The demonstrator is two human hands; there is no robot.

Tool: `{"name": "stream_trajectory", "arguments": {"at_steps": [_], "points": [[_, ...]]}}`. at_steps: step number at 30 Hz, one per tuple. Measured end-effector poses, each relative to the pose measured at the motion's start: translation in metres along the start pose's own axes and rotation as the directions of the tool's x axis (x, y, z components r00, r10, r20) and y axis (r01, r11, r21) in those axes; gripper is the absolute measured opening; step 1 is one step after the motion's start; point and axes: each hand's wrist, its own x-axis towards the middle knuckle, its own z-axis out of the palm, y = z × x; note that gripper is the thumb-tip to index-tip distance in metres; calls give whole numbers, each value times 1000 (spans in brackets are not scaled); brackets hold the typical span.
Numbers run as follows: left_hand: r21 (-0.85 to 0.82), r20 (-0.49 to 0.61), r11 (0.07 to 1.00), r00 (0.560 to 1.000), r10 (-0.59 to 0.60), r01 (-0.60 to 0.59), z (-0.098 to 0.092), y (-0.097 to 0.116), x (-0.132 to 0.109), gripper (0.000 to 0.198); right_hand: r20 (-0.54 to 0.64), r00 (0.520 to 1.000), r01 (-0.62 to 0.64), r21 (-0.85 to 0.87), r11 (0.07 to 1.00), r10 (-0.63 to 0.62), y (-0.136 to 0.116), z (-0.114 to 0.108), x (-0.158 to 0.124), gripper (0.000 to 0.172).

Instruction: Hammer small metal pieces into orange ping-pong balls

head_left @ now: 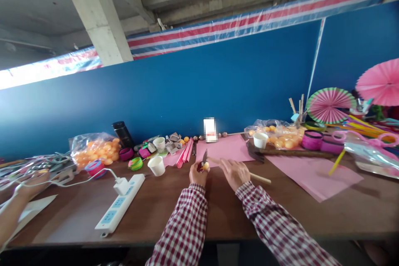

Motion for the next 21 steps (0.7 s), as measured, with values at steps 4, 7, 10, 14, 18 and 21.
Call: {"name": "stream_trajectory", "arguments": {"at_steps": [4,7,10,14,18,21], "points": [[24,19,1000,1000,15,-16,-1,7,-3,38,37,978,-205,-59,977,207,21,-3,5,32],[34,48,999,998,38,-40,-2,11,-4,36,131,919,-359,-104,928,371,45,3,7,30],[54,50,997,997,51,-54,-2,12,-4,33,204,873,-422,-139,896,442,61,11,7,28],[49,55,996,996,68,-70,-1,12,-4,32,207,870,-423,-151,893,447,66,15,6,30],[69,69,995,995,74,-78,-1,15,-6,31,178,894,-394,-121,911,410,56,10,4,30],[64,71,996,996,50,-55,-1,17,-6,31,156,951,-267,-21,964,267,38,10,4,30]]}}
